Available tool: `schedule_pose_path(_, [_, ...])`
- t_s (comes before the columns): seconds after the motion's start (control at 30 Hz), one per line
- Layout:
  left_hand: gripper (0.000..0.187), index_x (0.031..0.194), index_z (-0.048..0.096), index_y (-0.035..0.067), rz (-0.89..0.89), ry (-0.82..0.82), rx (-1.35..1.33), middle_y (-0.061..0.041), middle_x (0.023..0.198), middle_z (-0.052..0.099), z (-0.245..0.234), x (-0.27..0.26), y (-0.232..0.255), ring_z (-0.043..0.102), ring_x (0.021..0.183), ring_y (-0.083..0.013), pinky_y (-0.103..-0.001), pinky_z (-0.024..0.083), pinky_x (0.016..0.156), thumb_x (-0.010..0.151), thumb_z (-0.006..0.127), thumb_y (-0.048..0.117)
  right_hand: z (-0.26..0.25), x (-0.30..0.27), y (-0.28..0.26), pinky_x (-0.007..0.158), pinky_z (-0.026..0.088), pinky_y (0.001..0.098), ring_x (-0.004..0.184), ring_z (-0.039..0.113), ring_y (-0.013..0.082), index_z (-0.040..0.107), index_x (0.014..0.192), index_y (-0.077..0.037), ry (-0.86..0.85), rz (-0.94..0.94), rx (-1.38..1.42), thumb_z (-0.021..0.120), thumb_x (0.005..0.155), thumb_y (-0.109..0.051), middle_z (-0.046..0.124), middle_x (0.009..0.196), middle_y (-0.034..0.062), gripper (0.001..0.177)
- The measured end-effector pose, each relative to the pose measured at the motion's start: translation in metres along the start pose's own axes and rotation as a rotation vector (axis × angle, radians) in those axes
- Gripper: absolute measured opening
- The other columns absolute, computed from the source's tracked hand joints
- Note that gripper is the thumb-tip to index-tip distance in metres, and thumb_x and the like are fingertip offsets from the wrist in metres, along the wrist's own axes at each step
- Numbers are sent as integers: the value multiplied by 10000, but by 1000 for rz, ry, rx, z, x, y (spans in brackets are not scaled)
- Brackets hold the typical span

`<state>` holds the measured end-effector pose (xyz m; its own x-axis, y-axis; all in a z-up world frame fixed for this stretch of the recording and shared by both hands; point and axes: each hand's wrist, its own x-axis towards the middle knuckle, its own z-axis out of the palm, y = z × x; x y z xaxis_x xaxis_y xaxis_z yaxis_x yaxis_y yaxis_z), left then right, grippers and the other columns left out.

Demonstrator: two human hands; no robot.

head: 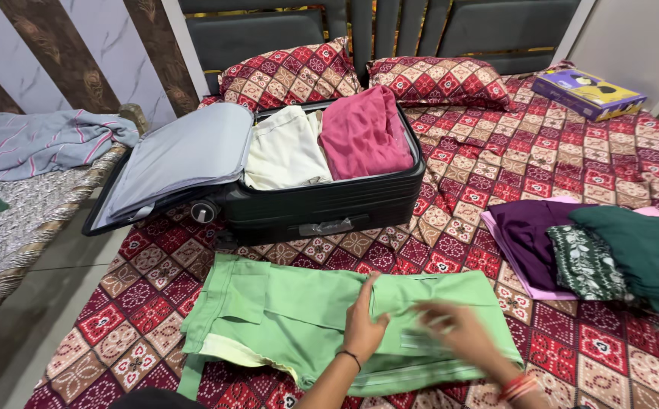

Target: The person folds several garments on a bed and places them into an open suitcase. Items include a light green garment, dark green pants, a patterned green dress, and a white top. The person arranges the folded clothes neatly inside the suitcase.

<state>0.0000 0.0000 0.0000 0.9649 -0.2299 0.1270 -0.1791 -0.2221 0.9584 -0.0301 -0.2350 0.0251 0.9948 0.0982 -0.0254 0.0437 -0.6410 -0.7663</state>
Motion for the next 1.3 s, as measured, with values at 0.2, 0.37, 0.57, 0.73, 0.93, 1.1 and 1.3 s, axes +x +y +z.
schedule_pose_path(0.2, [604,1403,550,114,36,5,751,-193,1596,303,-8,-32,24,348,1419,-371,-505,331,1107,813,631,14,-95,11,124,905,579,396,1033,746,288,676,1274,-59,188,305,-454,811,777,-516,765,1158,158,689])
schedule_pose_path(0.37, [635,1481,450,2,364,-23,817,-226,1639,234,7,-42,29,223,1513,-389,-587,158,1183,939,638,274,-79,8,171,736,657,457,834,784,310,743,1142,43,16,734,-200,798,788,-509,814,1006,229,658])
schedule_pose_path(0.57, [858,1605,175,25,-6,-316,800,-181,1707,17,12,-42,13,22,1575,-355,-603,-11,1221,1008,444,581,-62,17,165,671,599,421,737,749,281,752,1137,82,117,693,189,839,774,-257,801,905,184,504])
schedule_pose_path(0.73, [888,1618,157,45,-59,-353,781,-182,1716,-5,24,-39,10,2,1588,-348,-627,-41,1220,997,359,645,-92,7,120,653,601,451,718,719,288,676,1207,66,232,653,498,729,847,-171,748,942,210,435])
schedule_pose_path(0.93, [961,1635,114,55,-25,-468,629,-192,1719,-39,76,-39,26,-38,1594,-347,-632,-58,1216,961,295,716,-153,-36,82,562,536,543,718,665,347,681,1248,24,369,710,446,713,942,-184,707,945,218,371])
schedule_pose_path(1.1, [974,1634,148,51,-49,-522,578,-189,1718,-38,105,-41,11,-69,1596,-343,-645,-83,1211,955,262,740,-170,-55,38,625,546,404,719,684,264,712,1137,119,358,627,573,691,883,-152,741,913,198,372])
schedule_pose_path(1.3, [1051,1318,664,-2,-265,-462,3,-288,1195,713,61,3,-41,625,1133,-389,-551,476,1029,972,219,885,-128,-10,-75,609,526,350,703,668,203,701,1185,75,240,425,617,687,869,-174,737,917,136,402])
